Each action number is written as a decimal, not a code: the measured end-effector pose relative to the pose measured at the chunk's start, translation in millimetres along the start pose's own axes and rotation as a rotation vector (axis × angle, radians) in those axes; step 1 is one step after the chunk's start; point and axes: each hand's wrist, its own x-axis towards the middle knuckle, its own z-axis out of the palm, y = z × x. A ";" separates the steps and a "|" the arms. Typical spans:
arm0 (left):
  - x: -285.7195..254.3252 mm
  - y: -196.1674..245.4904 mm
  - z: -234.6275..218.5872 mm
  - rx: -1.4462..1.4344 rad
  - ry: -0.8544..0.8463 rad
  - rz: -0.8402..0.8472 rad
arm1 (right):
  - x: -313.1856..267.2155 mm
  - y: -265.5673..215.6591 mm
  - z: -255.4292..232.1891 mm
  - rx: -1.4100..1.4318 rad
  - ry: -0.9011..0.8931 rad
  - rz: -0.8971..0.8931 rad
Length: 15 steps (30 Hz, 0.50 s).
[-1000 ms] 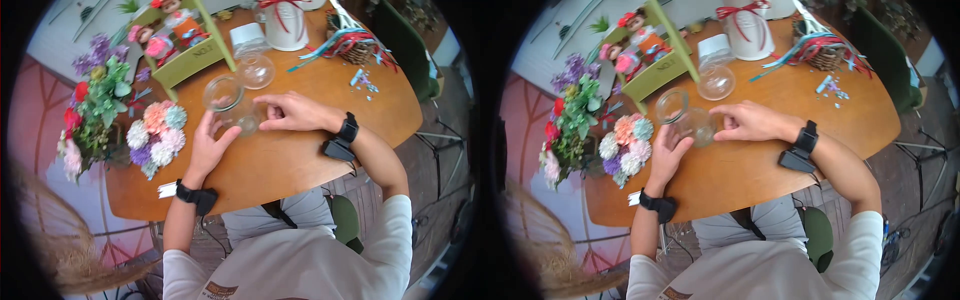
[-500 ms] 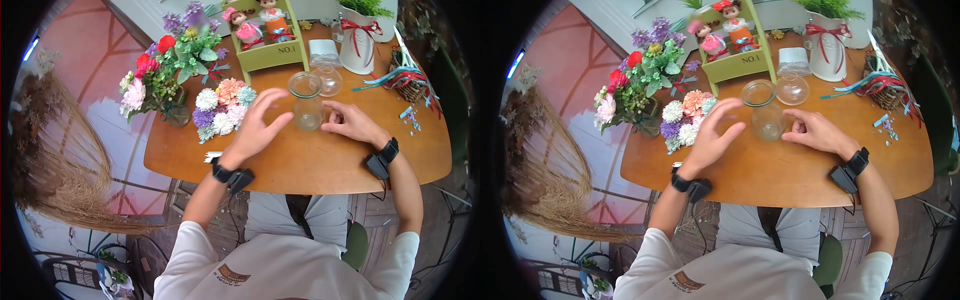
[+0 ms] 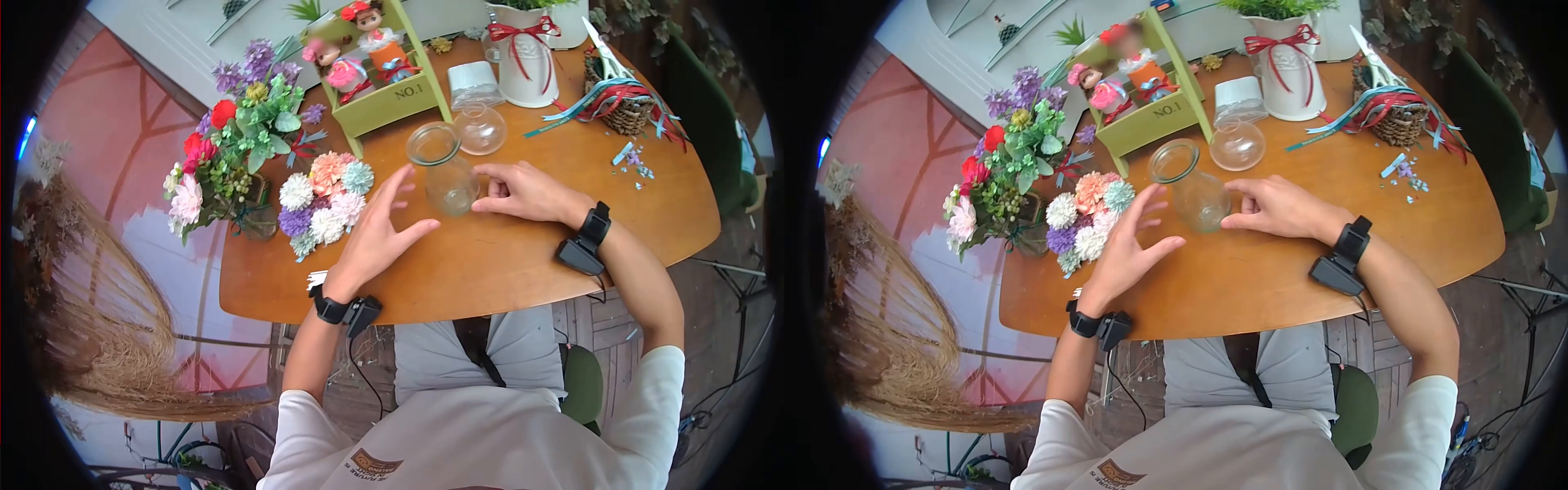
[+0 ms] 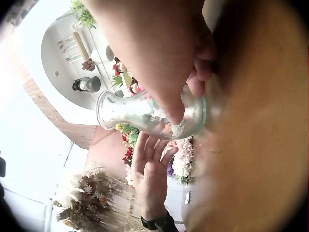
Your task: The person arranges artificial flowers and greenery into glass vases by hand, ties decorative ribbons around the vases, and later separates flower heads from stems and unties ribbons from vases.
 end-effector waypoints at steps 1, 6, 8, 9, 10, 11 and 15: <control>8.0 -6.3 8.4 0.016 -0.011 -0.016 | 0.1 0.3 0.6 -0.010 -0.002 -0.007; 37.9 1.5 24.4 -0.068 -0.064 -0.086 | 1.5 3.8 1.6 -0.051 -0.007 -0.003; 43.0 -1.1 25.8 -0.211 -0.095 -0.145 | 2.1 3.9 0.8 -0.051 0.002 0.008; 45.2 -5.2 25.4 -0.240 -0.083 -0.126 | 2.7 3.1 -0.6 -0.041 -0.009 0.008; 46.6 -6.9 23.2 -0.275 -0.088 -0.147 | 2.6 3.4 -1.0 -0.030 -0.022 0.007; 48.9 -13.7 22.2 -0.282 -0.073 -0.160 | 2.4 5.1 -0.6 -0.024 -0.021 0.019; 63.1 -27.9 12.0 -0.348 -0.060 -0.210 | 2.2 9.5 -1.1 -0.024 -0.029 0.010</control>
